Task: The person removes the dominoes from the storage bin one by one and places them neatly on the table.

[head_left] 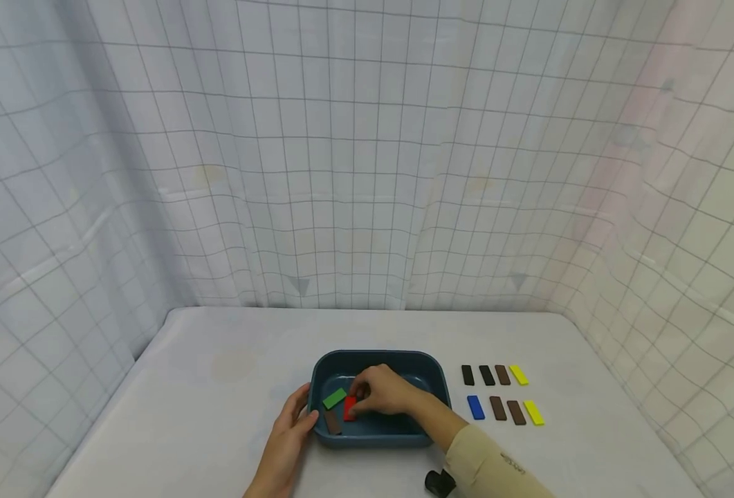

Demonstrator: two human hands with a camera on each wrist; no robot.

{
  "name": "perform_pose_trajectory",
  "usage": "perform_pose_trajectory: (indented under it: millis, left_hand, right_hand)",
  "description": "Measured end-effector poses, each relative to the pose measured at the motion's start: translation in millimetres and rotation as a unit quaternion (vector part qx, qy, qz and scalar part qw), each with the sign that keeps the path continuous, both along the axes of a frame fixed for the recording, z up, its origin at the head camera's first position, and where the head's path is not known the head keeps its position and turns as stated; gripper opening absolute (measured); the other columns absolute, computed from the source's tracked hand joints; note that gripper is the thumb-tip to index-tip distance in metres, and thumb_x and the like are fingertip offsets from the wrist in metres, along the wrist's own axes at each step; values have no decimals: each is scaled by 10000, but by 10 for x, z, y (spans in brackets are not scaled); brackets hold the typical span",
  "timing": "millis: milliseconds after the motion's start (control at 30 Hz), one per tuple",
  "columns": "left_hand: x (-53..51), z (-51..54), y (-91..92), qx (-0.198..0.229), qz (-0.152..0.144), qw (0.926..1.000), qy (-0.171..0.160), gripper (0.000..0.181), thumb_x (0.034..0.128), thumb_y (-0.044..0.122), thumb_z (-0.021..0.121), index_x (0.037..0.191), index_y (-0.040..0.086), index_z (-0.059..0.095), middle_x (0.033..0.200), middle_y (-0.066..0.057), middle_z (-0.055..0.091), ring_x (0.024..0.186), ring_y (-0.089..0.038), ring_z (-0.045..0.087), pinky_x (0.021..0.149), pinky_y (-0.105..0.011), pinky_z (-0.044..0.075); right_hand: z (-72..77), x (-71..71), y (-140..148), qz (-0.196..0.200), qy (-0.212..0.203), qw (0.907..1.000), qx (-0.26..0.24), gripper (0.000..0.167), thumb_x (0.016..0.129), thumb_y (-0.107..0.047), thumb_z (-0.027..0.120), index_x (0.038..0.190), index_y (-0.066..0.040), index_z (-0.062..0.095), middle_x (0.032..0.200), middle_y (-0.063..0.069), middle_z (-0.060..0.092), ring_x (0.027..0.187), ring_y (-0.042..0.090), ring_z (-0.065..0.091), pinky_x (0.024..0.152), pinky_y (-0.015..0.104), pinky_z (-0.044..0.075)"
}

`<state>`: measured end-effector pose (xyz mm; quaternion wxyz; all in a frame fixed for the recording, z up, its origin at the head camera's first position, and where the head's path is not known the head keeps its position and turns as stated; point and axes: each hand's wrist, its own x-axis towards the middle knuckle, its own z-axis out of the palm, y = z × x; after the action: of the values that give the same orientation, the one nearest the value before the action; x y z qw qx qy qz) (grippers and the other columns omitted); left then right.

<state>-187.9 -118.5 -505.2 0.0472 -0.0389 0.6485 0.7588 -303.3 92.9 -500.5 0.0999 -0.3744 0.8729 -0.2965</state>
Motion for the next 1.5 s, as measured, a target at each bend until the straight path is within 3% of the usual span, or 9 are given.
perform_pose_trajectory:
  millis: [233,400,600,733,867,1067,1500]
  left_hand:
    - [8,5,1,-38,19,10000,-40,585,1078,69,484,1609,1,249,1648,-276,207,1533,-447,109,1195,-611,186]
    - [19,5,3,-51,7,10000,-8,590,1078,73,489,1607,-9,243,1652,-283,194,1530,-464,104,1194,-615,183]
    - [38,-11,-7,-8,-45,10000,21,598,1084,78,494,1611,-9,227,1657,-285,174,1525,-494,55,1197,-614,168]
    - [39,-16,-14,-6,-44,10000,33,600,1084,80,496,1614,-5,228,1659,-279,178,1528,-487,54,1199,-610,166]
    - [37,-12,-12,-23,-26,10000,27,593,1086,88,495,1614,1,237,1657,-274,190,1531,-476,63,1200,-609,168]
    - [35,-9,21,-87,-37,9999,126,578,1087,90,492,1608,0,257,1640,-284,229,1510,-478,179,1191,-595,213]
    - [19,-3,-19,-51,26,10000,63,586,1089,92,488,1614,10,242,1645,-264,226,1531,-417,146,1202,-578,198]
  right_hand:
    - [6,-8,31,102,-227,9994,-236,235,838,-153,888,1015,-99,744,877,-115,659,793,-1,595,736,190,526]
    - [4,-27,52,74,-647,9960,-619,198,861,-64,848,1005,-108,720,861,-109,681,781,21,636,709,212,552]
    - [32,-22,67,-48,-947,9914,-902,66,923,-102,791,968,-138,760,860,-123,705,774,49,657,703,245,550]
    - [54,-20,73,27,-1013,9883,-1143,64,934,-94,776,967,-149,776,881,-108,724,801,65,671,736,262,553]
    - [79,-20,96,16,-1187,9822,-1456,56,935,-89,770,976,-127,779,922,-71,739,820,92,674,742,279,555]
    - [100,-30,160,-199,-1474,9696,-1941,67,952,-38,700,969,-64,759,931,-34,729,828,139,666,744,295,564]
    - [192,-8,162,-486,-1268,9554,-2623,101,985,-63,684,1033,-20,761,977,50,728,853,172,665,788,360,567]
